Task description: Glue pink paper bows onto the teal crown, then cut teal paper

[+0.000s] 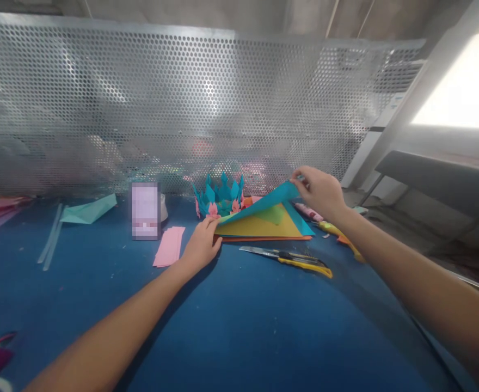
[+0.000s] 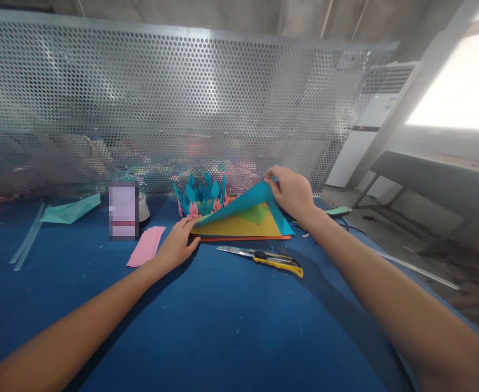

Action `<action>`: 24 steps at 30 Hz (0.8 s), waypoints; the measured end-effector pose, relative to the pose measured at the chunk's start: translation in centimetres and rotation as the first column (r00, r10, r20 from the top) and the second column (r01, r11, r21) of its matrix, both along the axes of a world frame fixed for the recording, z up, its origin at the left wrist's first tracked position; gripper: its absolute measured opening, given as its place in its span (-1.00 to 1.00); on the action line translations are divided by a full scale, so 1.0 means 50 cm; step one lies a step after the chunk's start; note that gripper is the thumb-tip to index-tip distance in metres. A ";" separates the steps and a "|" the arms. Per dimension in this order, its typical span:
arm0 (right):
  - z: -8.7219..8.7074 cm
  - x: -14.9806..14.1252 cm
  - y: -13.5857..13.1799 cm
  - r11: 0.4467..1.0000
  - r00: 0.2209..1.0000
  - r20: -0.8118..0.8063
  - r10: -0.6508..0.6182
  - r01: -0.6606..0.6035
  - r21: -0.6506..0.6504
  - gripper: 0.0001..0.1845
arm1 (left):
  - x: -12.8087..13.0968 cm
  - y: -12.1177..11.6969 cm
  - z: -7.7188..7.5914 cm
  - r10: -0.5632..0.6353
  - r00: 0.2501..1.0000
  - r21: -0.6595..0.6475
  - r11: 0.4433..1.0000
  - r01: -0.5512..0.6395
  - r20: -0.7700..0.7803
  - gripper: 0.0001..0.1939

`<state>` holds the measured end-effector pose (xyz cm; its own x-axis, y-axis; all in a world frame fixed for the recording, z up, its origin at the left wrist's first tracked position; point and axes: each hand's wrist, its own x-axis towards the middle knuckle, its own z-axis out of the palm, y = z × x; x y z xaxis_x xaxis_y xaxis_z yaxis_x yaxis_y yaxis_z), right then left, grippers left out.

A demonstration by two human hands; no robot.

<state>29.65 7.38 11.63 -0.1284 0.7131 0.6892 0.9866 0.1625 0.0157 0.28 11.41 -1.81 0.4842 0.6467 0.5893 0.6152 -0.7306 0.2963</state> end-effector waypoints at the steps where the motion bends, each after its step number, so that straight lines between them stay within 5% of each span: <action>1: 0.011 -0.008 -0.002 1.000 1.000 -0.004 0.001 -0.001 0.007 -0.81 | 0.000 0.000 0.000 0.004 1.000 -0.003 1.000 -0.004 0.003 -0.54; 9: 0.075 -0.088 -0.078 0.984 0.998 -0.020 0.061 -0.057 0.166 -0.74 | -0.013 0.002 0.030 0.119 0.985 -0.023 0.993 -0.117 0.125 -0.79; 12: 0.054 -0.115 -0.135 0.955 0.958 0.237 0.163 -0.214 0.204 -0.70 | -0.020 -0.003 0.043 0.150 0.969 -0.088 0.987 -0.135 0.195 -0.76; 14: 0.027 -0.134 -0.174 0.905 0.830 0.417 0.370 -0.423 0.039 -0.68 | -0.023 -0.009 0.047 0.148 0.960 -0.157 0.981 -0.113 0.237 -0.73; 16: -0.004 -0.155 -0.211 0.820 0.711 0.429 0.557 -0.554 -0.146 -0.63 | -0.023 -0.018 0.049 0.147 0.949 -0.227 0.970 -0.083 0.280 -0.71; 21: -0.058 -0.208 -0.285 0.734 0.662 0.318 0.679 -0.625 -0.266 -0.71 | -0.019 -0.046 0.068 0.130 0.906 -0.303 0.953 -0.002 0.402 -0.69; 24: -0.058 -0.230 -0.323 0.695 0.637 0.283 0.717 -0.620 -0.364 -0.77 | -0.014 -0.067 0.089 0.046 0.813 -0.319 0.932 0.175 0.580 -0.73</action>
